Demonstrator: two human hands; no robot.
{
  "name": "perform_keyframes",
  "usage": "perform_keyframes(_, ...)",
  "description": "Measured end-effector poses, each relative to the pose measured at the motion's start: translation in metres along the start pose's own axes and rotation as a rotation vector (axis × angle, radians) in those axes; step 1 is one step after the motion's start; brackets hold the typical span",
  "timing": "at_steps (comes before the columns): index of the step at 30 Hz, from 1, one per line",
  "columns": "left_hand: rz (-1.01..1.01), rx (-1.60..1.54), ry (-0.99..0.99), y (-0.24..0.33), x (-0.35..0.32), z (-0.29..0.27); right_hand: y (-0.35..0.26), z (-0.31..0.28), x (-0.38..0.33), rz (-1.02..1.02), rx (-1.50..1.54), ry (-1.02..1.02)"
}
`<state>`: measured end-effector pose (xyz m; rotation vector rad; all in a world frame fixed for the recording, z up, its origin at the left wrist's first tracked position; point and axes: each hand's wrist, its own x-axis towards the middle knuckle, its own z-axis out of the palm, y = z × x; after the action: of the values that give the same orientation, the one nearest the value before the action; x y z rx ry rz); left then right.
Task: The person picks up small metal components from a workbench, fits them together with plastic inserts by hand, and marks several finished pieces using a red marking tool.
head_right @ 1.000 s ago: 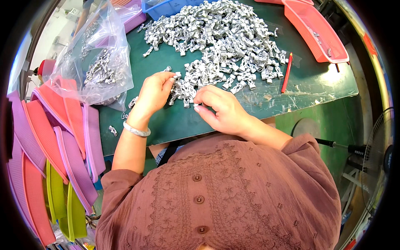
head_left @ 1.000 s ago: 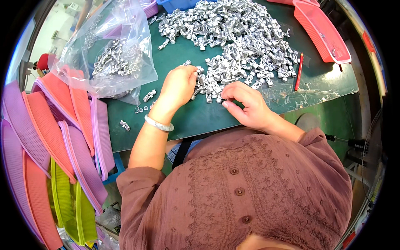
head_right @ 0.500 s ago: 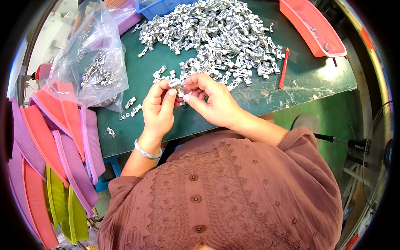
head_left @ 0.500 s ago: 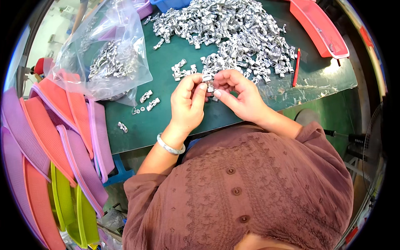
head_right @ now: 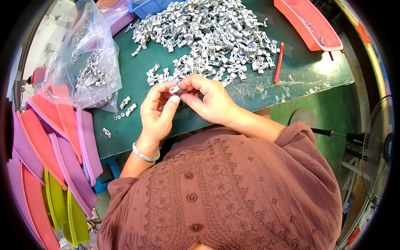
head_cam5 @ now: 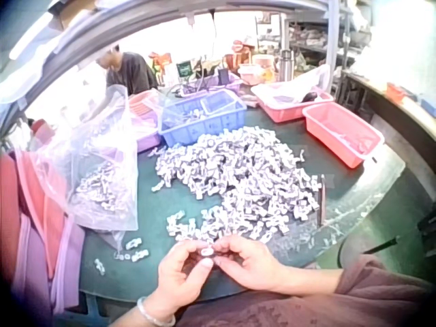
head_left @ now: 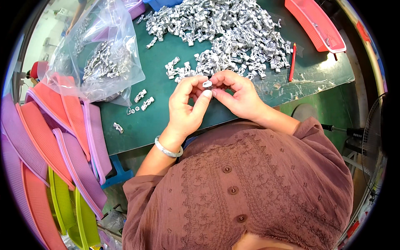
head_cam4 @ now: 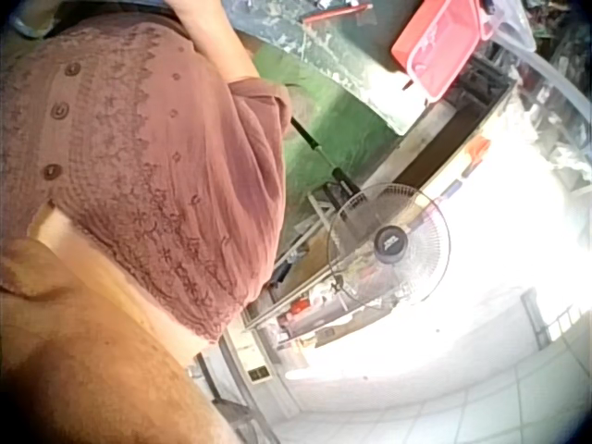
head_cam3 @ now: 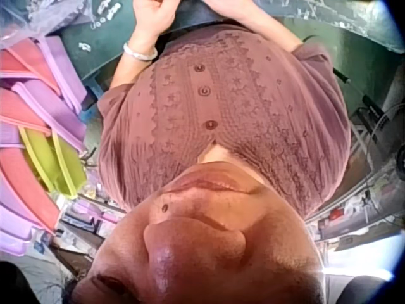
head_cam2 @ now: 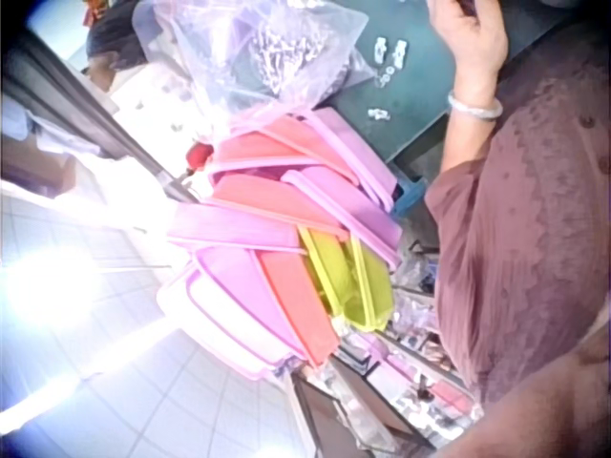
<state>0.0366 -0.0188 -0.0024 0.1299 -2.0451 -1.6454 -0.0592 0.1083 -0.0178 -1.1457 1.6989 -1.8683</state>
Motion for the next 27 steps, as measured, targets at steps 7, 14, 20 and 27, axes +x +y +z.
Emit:
perform_keyframes(7, -0.486, -0.273, 0.02, 0.007, 0.009, -0.001, -0.014, -0.005, 0.002, 0.423, 0.455, -0.115)
perform_keyframes(14, -0.757, -0.535, 0.029, 0.002, 0.011, -0.005, -0.013, -0.008, 0.003, 0.496, 0.648, -0.099)
perform_keyframes(20, -0.708, -0.547, 0.054, 0.0, 0.009, -0.004, -0.015, -0.009, 0.003, 0.5, 0.649, -0.091)
perform_keyframes(27, -0.514, -0.551, 0.173, -0.001, 0.006, 0.002, -0.016, -0.009, 0.004, 0.591, 0.599, -0.118)
